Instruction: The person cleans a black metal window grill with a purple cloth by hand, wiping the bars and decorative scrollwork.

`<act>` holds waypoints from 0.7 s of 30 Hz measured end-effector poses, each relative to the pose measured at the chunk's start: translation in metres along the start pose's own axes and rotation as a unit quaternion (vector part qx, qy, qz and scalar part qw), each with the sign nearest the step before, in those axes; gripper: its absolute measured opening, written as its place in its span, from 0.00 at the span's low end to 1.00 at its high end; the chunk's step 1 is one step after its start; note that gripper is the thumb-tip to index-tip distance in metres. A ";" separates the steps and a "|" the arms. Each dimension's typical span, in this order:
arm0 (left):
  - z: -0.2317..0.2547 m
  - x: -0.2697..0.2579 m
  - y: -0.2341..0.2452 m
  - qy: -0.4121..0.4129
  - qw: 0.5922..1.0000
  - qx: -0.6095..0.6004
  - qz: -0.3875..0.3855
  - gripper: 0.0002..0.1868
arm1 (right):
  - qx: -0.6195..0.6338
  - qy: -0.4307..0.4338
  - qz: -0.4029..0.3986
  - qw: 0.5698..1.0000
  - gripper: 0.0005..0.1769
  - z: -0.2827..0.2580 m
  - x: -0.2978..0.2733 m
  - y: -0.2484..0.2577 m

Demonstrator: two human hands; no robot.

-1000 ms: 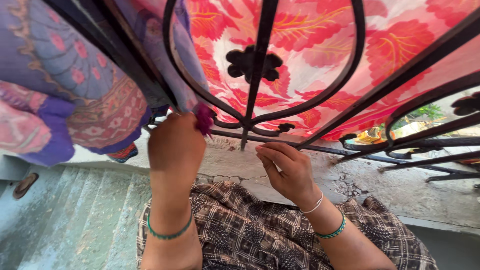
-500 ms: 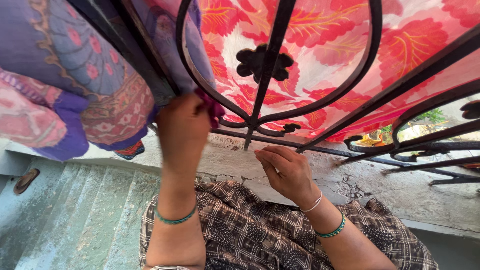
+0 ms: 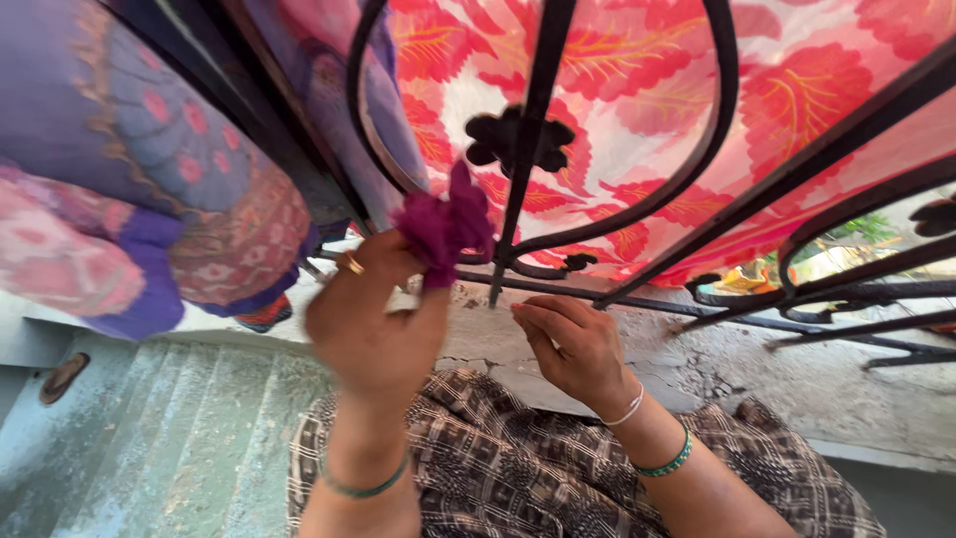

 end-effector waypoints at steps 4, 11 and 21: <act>-0.008 0.001 -0.034 -0.063 0.997 0.013 -0.039 0.09 | 0.015 -0.041 0.029 0.999 0.13 -0.013 0.001 -0.003; -0.020 0.000 -0.045 -0.093 0.993 -0.072 -0.029 0.15 | 0.016 -0.008 0.141 0.990 0.25 -0.043 0.039 0.015; -0.043 0.015 -0.030 -0.153 0.982 -0.033 -0.102 0.24 | -0.127 0.029 0.177 0.975 0.29 -0.053 0.102 -0.011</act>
Point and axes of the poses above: each hand's wrist, its own x-axis towards the middle knuckle, its own y-axis out of the back of the hand, z = x × y, the point moved 3 cm from there along x, towards the middle knuckle, and after that the axes turned 11 degrees about -x, right-handed, at the moved point
